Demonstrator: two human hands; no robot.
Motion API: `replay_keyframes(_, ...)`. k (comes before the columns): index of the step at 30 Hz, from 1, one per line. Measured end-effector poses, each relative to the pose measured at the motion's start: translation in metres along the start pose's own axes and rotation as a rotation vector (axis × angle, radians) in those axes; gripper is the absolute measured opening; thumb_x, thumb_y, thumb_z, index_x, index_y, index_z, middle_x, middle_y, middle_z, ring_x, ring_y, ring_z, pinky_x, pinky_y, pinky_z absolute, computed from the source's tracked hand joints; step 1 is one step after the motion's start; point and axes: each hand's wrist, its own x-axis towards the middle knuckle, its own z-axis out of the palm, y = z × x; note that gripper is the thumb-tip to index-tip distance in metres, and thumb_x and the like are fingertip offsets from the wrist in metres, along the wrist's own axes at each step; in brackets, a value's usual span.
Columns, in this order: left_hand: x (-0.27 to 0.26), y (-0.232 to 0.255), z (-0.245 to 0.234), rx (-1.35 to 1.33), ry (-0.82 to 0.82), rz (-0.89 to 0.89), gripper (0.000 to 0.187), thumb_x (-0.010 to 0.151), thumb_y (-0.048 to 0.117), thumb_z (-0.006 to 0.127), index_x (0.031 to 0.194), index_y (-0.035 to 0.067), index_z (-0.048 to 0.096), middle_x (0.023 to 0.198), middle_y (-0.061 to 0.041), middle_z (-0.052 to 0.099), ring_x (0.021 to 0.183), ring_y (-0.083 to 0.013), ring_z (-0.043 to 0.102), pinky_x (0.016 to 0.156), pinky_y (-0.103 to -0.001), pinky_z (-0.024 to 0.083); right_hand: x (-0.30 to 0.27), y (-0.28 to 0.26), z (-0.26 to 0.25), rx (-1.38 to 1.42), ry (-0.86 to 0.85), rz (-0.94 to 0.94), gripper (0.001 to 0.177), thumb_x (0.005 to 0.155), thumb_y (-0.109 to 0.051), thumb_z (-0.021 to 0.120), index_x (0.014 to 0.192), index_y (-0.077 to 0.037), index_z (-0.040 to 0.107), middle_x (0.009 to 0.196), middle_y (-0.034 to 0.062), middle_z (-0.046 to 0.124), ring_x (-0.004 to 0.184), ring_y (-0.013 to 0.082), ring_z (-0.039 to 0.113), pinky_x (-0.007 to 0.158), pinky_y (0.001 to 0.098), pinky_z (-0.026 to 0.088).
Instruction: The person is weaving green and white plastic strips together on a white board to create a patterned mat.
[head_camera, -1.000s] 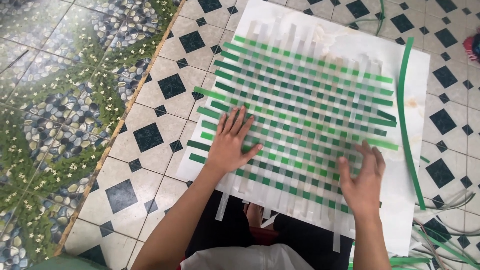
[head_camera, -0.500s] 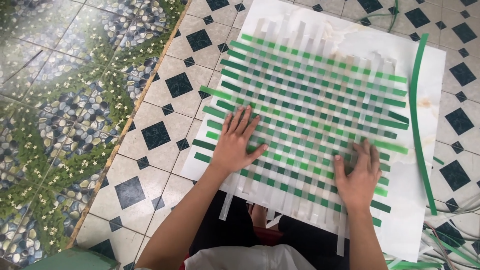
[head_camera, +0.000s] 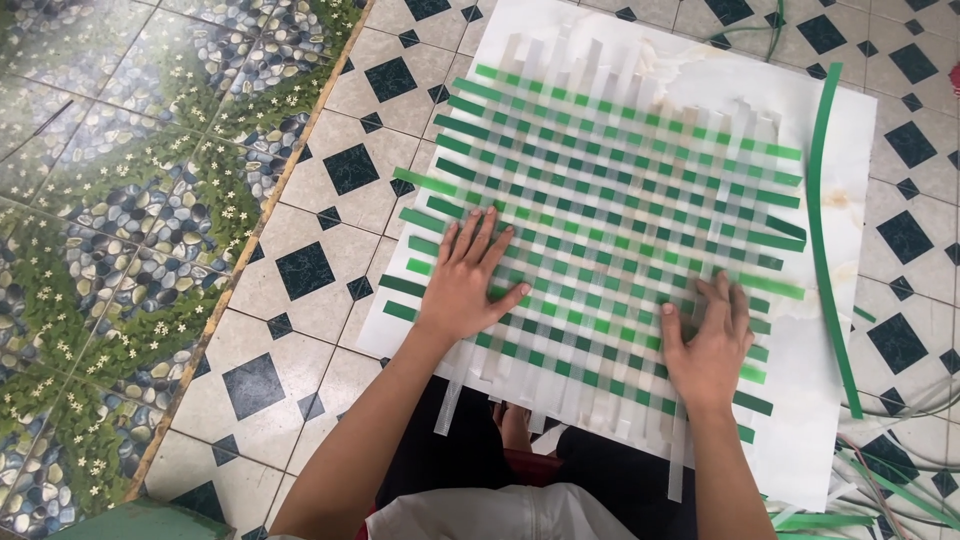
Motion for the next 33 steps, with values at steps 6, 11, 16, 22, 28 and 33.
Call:
replay_keyframes(6,-0.0001,0.0001,0.0,0.004,0.003,-0.001,0.073,0.082,0.058,0.063,0.138,0.011,0.055,0.151,-0.015,0.042,0.143,-0.0324,0.034,0.118,-0.052,0.021,0.0002,-0.0024,-0.0019,-0.007,-0.006,0.009,0.046,0.099,-0.041,0.056,0.133,-0.01,0.051,0.153,0.0115,0.045,0.14,0.0353,0.036,0.101,0.0534,0.036)
replay_keyframes(11,-0.0006,0.0003,0.0001,0.004,0.017,0.002,0.073,0.082,0.059,0.063,0.138,0.012,0.056,0.151,-0.015,0.043,0.143,-0.0324,0.034,0.118,-0.052,0.021,-0.0013,-0.001,-0.0012,0.008,0.014,-0.024,0.045,0.099,-0.038,0.057,0.134,-0.01,0.051,0.153,0.0121,0.045,0.14,0.0356,0.036,0.1,0.054,0.036)
replay_keyframes(16,0.0018,0.0008,-0.0006,0.005,0.032,-0.006,0.074,0.083,0.061,0.06,0.139,0.013,0.054,0.152,-0.014,0.042,0.143,-0.0313,0.034,0.118,-0.051,0.021,0.0,0.0008,-0.0002,0.029,0.035,-0.044,0.046,0.099,-0.038,0.057,0.134,-0.009,0.052,0.154,0.0124,0.044,0.141,0.0359,0.035,0.1,0.0556,0.035)
replay_keyframes(22,-0.0025,-0.0039,-0.0015,0.028,0.048,0.108,0.072,0.094,0.059,0.045,0.14,0.004,0.05,0.154,-0.02,0.032,0.147,-0.0345,0.024,0.121,-0.053,0.016,0.0005,-0.0085,-0.0077,0.116,0.041,-0.071,0.048,0.098,-0.034,0.055,0.128,0.003,0.056,0.151,0.0238,0.045,0.141,0.0421,0.033,0.102,0.0661,0.028)
replay_keyframes(28,-0.0027,-0.0056,-0.0018,0.057,0.011,0.099,0.076,0.094,0.062,0.039,0.141,0.004,0.048,0.155,-0.021,0.03,0.147,-0.0359,0.023,0.121,-0.054,0.014,0.0001,-0.0049,-0.0053,0.095,0.049,-0.11,0.046,0.1,-0.03,0.056,0.127,0.007,0.058,0.149,0.0257,0.048,0.14,0.0438,0.034,0.099,0.0661,0.03)
replay_keyframes(33,-0.0002,-0.0072,-0.007,-0.153,-0.015,0.035,0.067,0.093,0.057,0.042,0.135,0.006,0.054,0.153,-0.019,0.036,0.146,-0.0339,0.025,0.122,-0.053,0.011,-0.0014,-0.002,-0.0023,0.09,0.06,-0.117,0.045,0.1,-0.028,0.058,0.129,0.006,0.057,0.149,0.0267,0.048,0.14,0.045,0.034,0.098,0.067,0.029)
